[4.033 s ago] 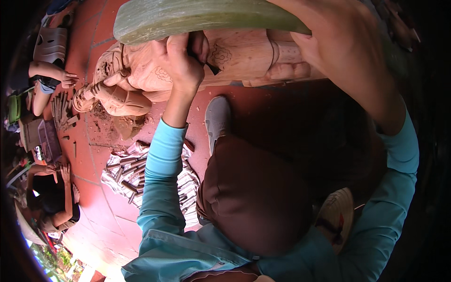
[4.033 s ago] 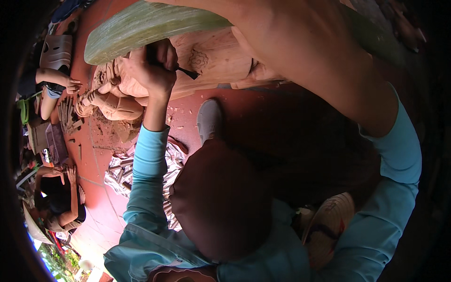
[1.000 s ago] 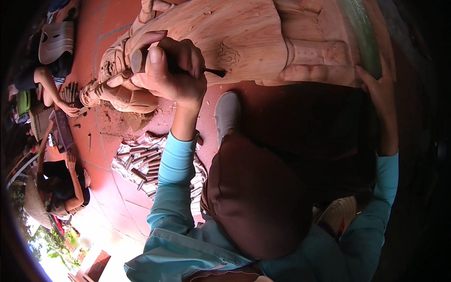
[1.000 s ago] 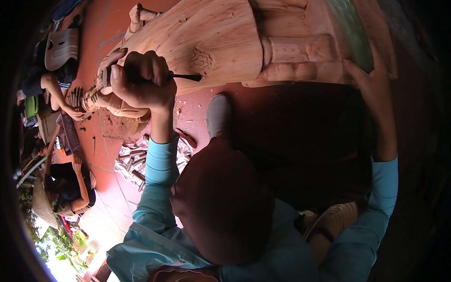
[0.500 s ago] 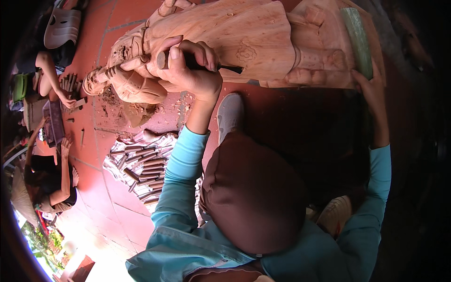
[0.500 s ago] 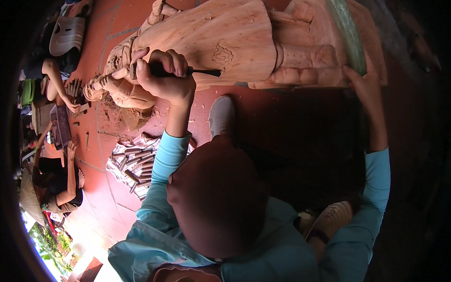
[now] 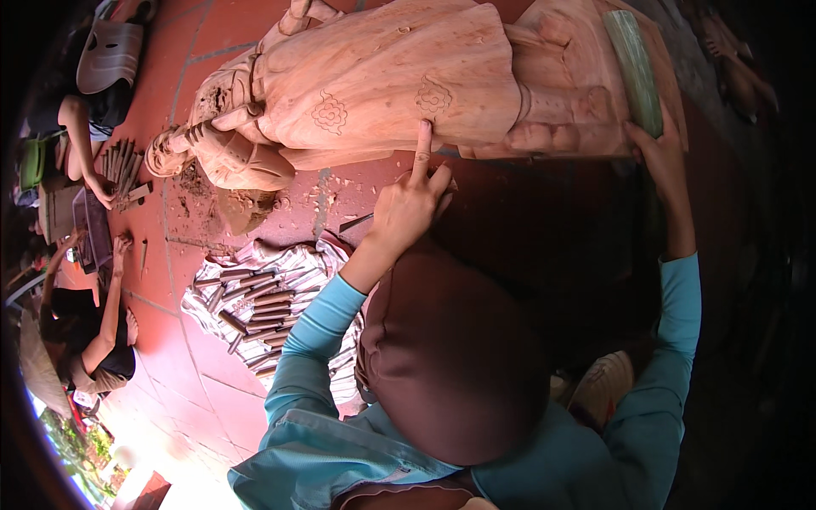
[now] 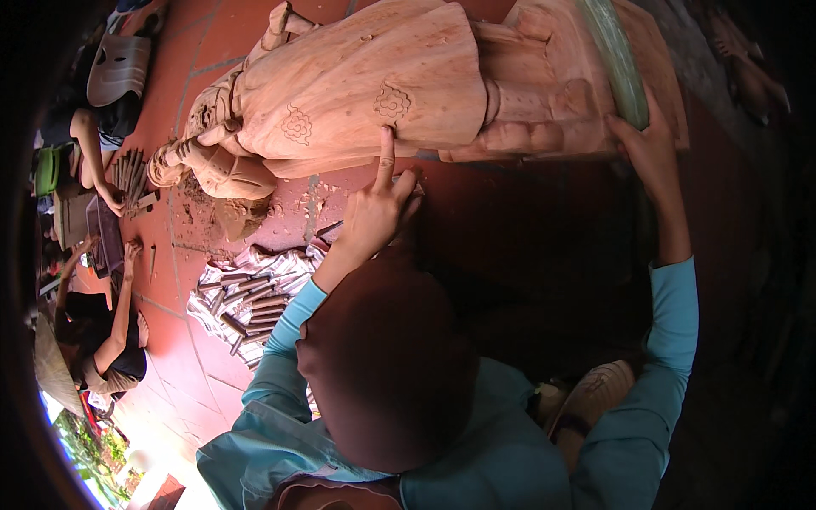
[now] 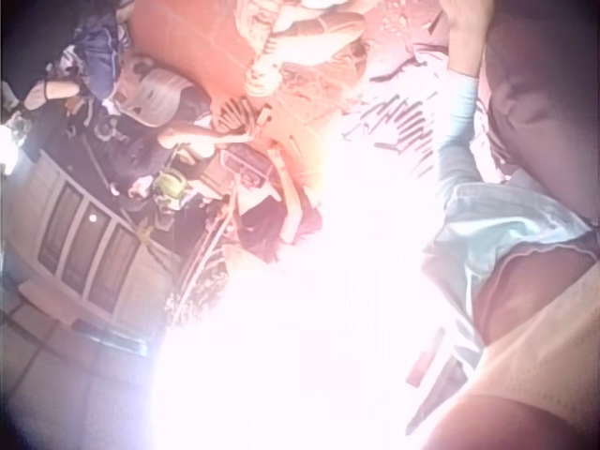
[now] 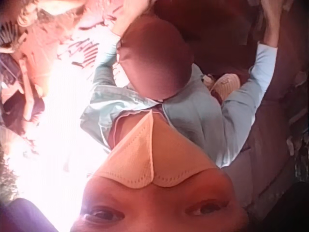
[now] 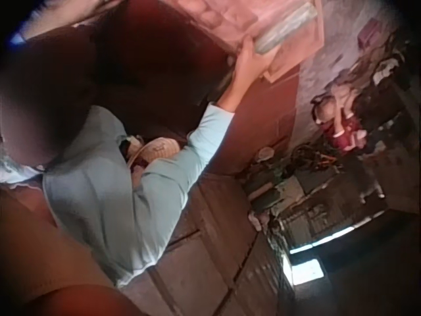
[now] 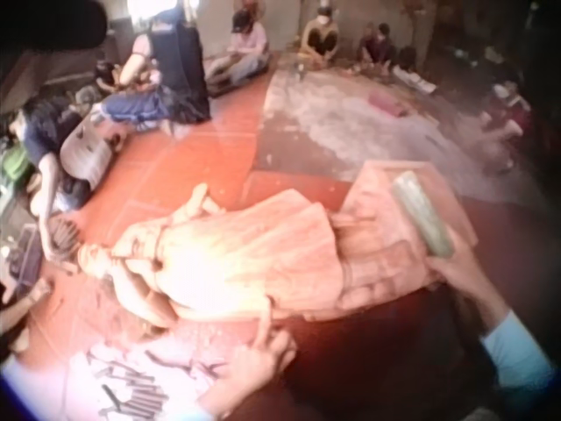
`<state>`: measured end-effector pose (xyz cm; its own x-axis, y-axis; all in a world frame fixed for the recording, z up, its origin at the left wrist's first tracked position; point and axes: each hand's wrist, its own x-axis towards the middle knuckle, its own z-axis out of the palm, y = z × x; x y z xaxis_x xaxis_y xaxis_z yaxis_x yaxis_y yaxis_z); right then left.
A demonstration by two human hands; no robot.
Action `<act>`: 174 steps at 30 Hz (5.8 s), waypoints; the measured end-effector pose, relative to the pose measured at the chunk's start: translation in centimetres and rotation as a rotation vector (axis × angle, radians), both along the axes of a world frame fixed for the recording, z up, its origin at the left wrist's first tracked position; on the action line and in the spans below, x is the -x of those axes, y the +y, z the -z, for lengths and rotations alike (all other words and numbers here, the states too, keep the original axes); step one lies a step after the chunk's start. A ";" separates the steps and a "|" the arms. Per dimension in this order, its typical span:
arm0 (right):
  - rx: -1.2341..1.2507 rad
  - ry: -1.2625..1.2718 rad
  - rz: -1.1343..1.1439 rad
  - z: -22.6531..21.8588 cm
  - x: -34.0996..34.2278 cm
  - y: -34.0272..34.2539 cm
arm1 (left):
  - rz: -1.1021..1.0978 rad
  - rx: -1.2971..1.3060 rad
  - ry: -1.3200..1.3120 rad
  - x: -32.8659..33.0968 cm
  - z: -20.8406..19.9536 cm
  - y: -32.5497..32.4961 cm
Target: The person carves a wooden statue of a figure using a chisel and a mallet. They repeatedly strike the chisel to shape the wood and occasionally switch tools to refine the details.
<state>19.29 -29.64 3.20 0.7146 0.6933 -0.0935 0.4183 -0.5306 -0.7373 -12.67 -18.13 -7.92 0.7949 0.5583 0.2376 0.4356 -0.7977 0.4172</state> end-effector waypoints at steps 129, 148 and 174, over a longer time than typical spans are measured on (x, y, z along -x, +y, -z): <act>-0.034 -0.270 -0.345 -1.1 2.6 1.0 | 0.016 0.925 -1.562 -3.1 -6.4 9.0; -0.411 -1.169 -0.871 -10.6 10.6 9.0 | -0.126 0.721 -1.261 -5.7 -8.3 8.8; -0.379 -1.184 -0.899 -10.1 11.0 8.5 | -0.196 0.701 -1.328 -4.4 -5.8 8.2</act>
<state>8.30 -21.18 13.31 -0.4060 0.7742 0.4855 0.9139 0.3472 0.2106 -8.31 -9.92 -2.07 0.1259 0.9282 0.3502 -0.4785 -0.2524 0.8410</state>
